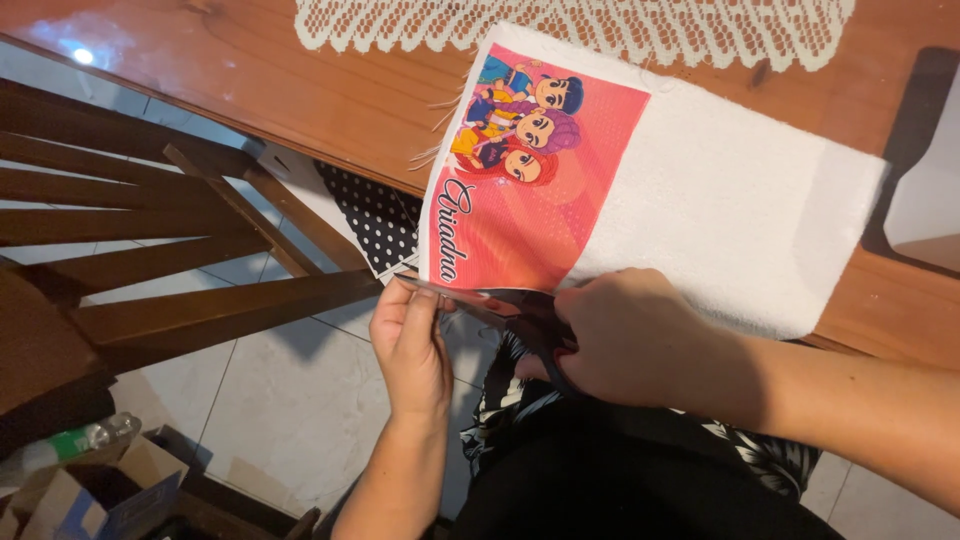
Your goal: The person is sewing a printed design onto a white fabric and then cutting the excess material with scissors.
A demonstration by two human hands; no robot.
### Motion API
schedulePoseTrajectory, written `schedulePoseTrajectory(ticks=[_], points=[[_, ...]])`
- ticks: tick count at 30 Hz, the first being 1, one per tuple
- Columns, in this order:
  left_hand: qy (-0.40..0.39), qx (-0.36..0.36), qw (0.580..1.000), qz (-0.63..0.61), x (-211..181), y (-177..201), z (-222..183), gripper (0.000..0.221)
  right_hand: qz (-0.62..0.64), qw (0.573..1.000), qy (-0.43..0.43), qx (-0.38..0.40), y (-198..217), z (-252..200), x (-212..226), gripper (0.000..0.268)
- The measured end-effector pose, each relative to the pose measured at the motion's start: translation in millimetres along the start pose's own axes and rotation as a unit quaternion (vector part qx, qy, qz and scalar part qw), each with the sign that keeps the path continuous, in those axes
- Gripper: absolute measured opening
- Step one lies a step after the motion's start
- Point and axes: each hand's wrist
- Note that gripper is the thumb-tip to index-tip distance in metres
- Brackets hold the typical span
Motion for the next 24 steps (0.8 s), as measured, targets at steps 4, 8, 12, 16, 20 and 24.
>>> schedulePoseTrajectory(ticks=[4, 8, 12, 16, 20, 24], points=[[0.032, 0.004, 0.998, -0.050, -47, -45, -24, 0.007, 0.091, 0.995, -0.024, -0.019, -3, -4, 0, 0.056], [0.045, 0.017, 0.997, -0.061, -56, -60, -33, 0.008, 0.111, 0.994, -0.008, -0.019, -3, -6, -1, 0.063], [0.041, 0.017, 0.997, -0.056, -56, -62, -35, 0.009, 0.135, 0.990, -0.017, -0.046, -7, -10, 1, 0.057], [0.037, 0.020, 0.998, -0.056, -51, -60, -35, 0.008, 0.136, 0.990, -0.020, -0.033, -14, -8, -2, 0.056], [0.045, 0.029, 0.996, -0.072, -42, -57, -35, 0.007, 0.126, 0.990, -0.010, -0.055, -22, -7, -8, 0.062], [0.045, 0.029, 0.997, -0.064, -38, -54, -36, 0.007, 0.135, 0.990, -0.014, -0.044, -17, -12, -6, 0.057]])
Point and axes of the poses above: each hand's wrist, its own z-axis towards the middle knuckle, its own y-axis out of the back of the hand, x = y × z
